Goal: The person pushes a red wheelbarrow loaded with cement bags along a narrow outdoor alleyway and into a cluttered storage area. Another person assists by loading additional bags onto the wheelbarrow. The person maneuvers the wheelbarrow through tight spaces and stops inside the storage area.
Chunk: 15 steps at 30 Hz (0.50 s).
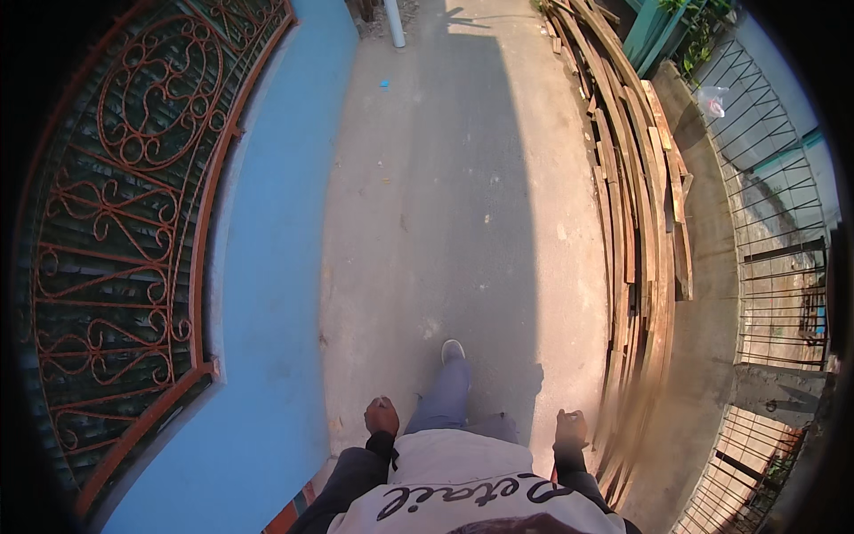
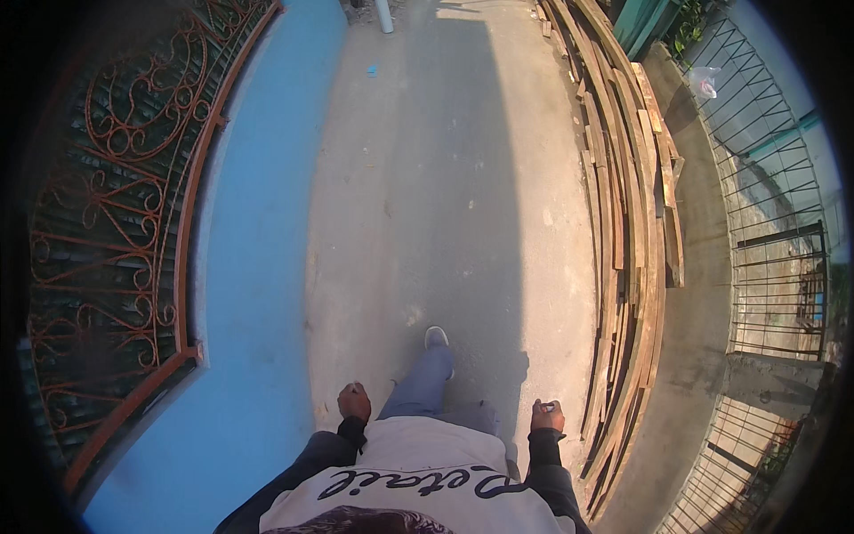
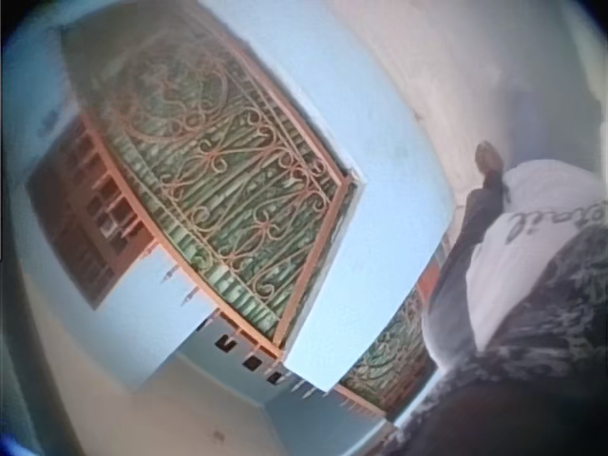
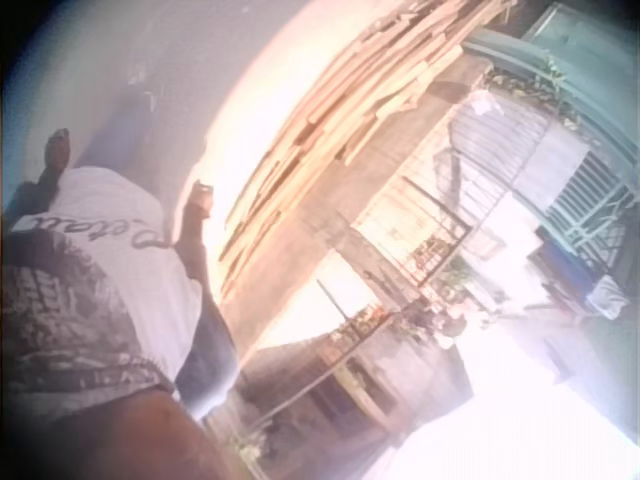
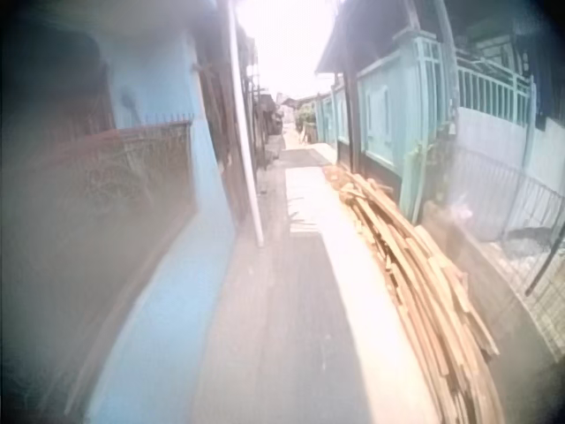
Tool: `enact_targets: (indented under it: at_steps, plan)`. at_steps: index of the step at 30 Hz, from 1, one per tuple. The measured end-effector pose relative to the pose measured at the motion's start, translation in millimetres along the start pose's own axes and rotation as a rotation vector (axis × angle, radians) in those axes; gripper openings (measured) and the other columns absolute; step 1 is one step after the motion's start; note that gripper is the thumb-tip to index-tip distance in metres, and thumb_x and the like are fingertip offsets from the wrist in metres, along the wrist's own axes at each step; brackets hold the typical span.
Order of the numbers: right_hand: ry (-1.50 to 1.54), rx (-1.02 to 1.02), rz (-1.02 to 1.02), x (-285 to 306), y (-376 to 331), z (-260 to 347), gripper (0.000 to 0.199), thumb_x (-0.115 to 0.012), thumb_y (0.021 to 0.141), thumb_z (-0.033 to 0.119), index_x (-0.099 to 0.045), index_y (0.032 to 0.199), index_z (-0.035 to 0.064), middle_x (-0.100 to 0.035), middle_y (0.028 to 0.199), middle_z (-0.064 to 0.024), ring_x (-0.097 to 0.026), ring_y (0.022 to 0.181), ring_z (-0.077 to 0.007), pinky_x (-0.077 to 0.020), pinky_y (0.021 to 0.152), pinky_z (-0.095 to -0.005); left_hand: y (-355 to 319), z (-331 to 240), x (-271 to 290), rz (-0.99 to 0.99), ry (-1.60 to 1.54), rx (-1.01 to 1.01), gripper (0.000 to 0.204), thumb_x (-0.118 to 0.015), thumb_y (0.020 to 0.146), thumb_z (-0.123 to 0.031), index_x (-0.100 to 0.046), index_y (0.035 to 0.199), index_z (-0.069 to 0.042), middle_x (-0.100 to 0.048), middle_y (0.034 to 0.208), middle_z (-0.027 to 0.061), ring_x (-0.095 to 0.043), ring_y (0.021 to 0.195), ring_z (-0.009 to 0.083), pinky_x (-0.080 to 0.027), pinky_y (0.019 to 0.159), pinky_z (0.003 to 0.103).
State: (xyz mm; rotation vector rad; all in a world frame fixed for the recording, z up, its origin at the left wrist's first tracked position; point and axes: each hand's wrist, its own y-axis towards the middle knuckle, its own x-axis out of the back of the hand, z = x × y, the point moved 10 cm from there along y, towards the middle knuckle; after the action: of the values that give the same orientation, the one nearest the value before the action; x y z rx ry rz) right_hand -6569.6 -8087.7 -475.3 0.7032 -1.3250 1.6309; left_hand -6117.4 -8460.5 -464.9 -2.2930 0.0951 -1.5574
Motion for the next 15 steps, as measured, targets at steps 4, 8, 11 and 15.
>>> enact_targets:
  at_steps: [4, 8, 11, 15]
  plan:
    - [-0.008, 0.042, 0.057, -11.9, 63.3, 114.5, 0.029, -0.071, 0.083, 0.029, -0.061, 0.085, 0.0014, -0.069, 0.078, -0.0142, -0.068, 0.075, -0.0298, -0.052, 0.072, -0.0412, 93.0, -81.3, 6.1, -0.052, -0.011, -0.004, 0.035, -0.053, 0.092, -0.028, -0.066, 0.076, 0.0, -0.065, 0.078, 0.0257, -0.065, 0.076, 0.046, -0.05, 0.069, 0.054]
    - [-0.02, -0.027, 0.096, -12.2, 125.2, 218.4, 0.031, -0.073, 0.081, 0.033, -0.061, 0.082, 0.004, -0.07, 0.076, -0.0123, -0.069, 0.074, -0.0314, -0.0531, 0.07, -0.0423, 176.6, -161.9, 10.1, -0.065, 0.031, 0.008, 0.034, -0.053, 0.092, -0.027, -0.066, 0.076, 0.0, -0.065, 0.076, 0.0263, -0.065, 0.074, 0.0455, -0.05, 0.068, 0.053]
    - [-0.053, 0.043, 0.012, -3.9, 169.0, 308.4, 0.033, -0.074, 0.08, 0.036, -0.06, 0.078, 0.0062, -0.07, 0.073, -0.0113, -0.07, 0.073, -0.0322, -0.0538, 0.069, -0.0433, 248.5, -233.0, 0.8, -0.048, 0.02, 0.006, 0.034, -0.052, 0.092, -0.025, -0.067, 0.075, 0.001, -0.065, 0.076, 0.0268, -0.064, 0.072, 0.0454, -0.05, 0.067, 0.052]
    - [-0.076, 0.01, 0.072, -9.0, 234.0, 398.8, 0.032, -0.074, 0.081, 0.035, -0.062, 0.08, 0.0053, -0.07, 0.073, -0.0131, -0.07, 0.074, -0.033, -0.0542, 0.07, -0.0437, 331.3, -316.0, 3.2, -0.053, 0.023, -0.008, 0.035, -0.052, 0.092, -0.024, -0.066, 0.074, 0.002, -0.064, 0.074, 0.0273, -0.063, 0.07, 0.0454, -0.049, 0.066, 0.051]
